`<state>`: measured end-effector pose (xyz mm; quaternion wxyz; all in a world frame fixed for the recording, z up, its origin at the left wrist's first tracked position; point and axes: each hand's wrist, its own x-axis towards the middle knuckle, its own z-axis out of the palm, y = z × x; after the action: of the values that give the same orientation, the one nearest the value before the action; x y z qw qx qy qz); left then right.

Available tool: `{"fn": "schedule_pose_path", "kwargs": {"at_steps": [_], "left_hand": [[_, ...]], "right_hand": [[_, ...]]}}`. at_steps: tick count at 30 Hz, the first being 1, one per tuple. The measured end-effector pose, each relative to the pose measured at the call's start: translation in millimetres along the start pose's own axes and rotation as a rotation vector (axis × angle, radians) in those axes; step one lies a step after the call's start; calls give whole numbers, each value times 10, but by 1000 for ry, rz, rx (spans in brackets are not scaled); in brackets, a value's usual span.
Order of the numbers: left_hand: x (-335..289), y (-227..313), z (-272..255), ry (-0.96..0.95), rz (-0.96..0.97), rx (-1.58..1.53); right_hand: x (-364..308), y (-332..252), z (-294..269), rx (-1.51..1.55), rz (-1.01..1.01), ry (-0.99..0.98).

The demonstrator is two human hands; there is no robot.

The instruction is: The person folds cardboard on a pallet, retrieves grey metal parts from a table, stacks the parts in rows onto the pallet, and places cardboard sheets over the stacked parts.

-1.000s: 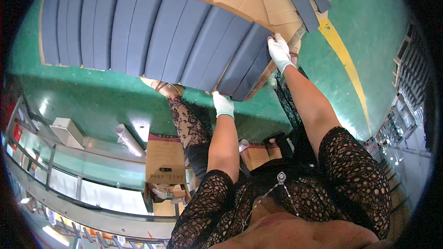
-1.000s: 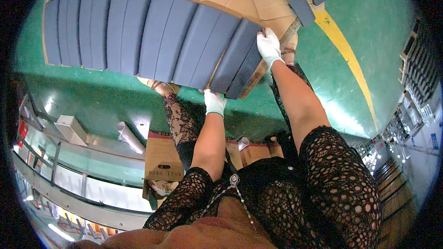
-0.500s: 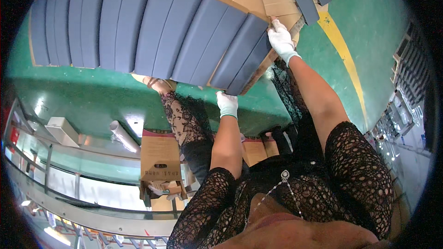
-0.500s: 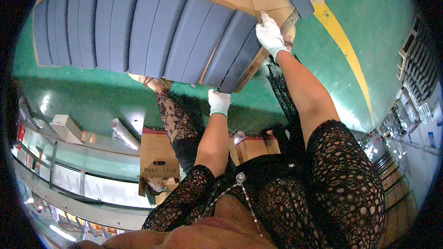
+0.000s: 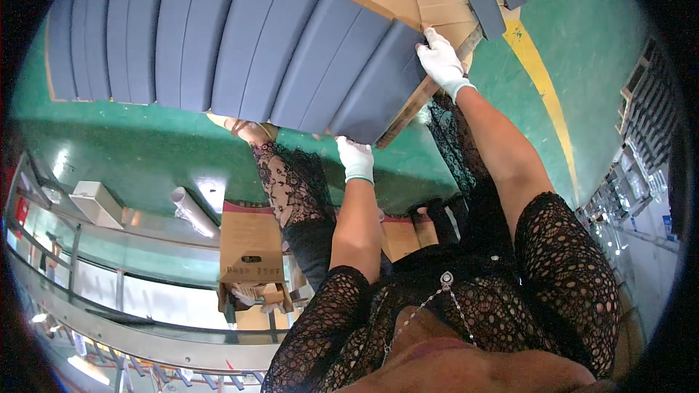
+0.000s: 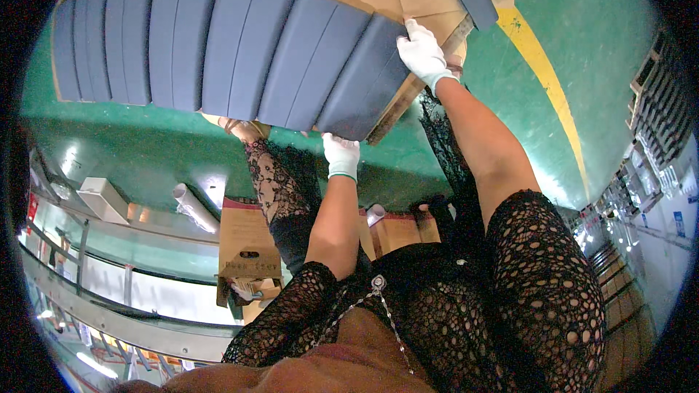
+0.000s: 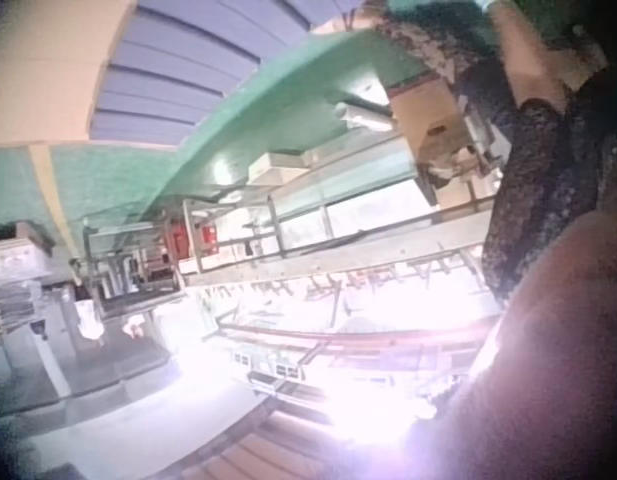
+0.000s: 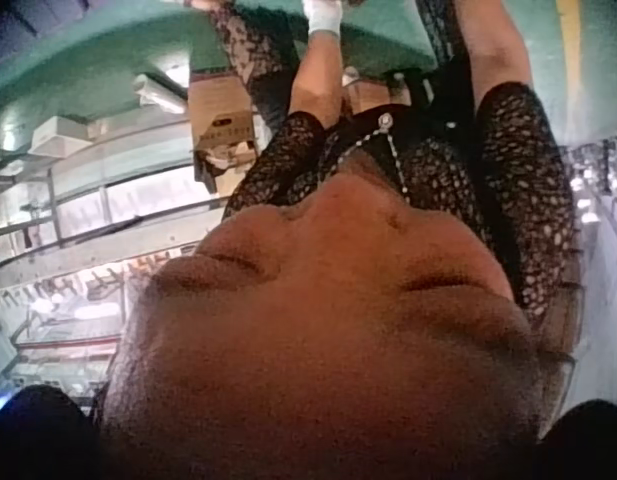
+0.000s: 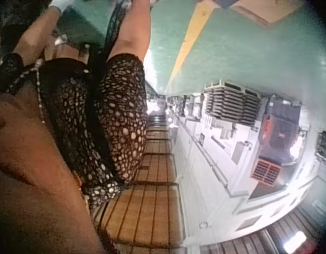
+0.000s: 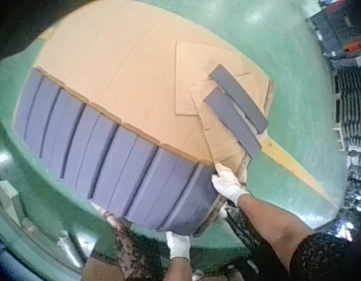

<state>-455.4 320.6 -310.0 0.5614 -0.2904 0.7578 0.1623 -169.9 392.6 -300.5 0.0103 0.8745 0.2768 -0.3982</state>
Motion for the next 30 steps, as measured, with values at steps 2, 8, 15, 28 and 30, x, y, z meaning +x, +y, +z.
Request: {"fn": "schedule_pose_path", "kwargs": {"at_steps": [2, 8, 15, 28, 30], "left_hand": [[43, 79, -45, -11, -2, 2], [48, 191, -10, -24, -8, 59], [67, 292, -39, -223, 25, 24], [-1165, -661, 2656, -937, 286, 806], [-1164, -858, 3164, -957, 389, 790]], "right_hand": [[-3, -22, 6, -30, 4, 24], [-18, -20, 11, -53, -35, -4], [-20, -8, -144, 56, -88, -61], [1401, 1082, -1729, -465, -193, 736], [1496, 865, -1754, -424, -106, 360]]}}
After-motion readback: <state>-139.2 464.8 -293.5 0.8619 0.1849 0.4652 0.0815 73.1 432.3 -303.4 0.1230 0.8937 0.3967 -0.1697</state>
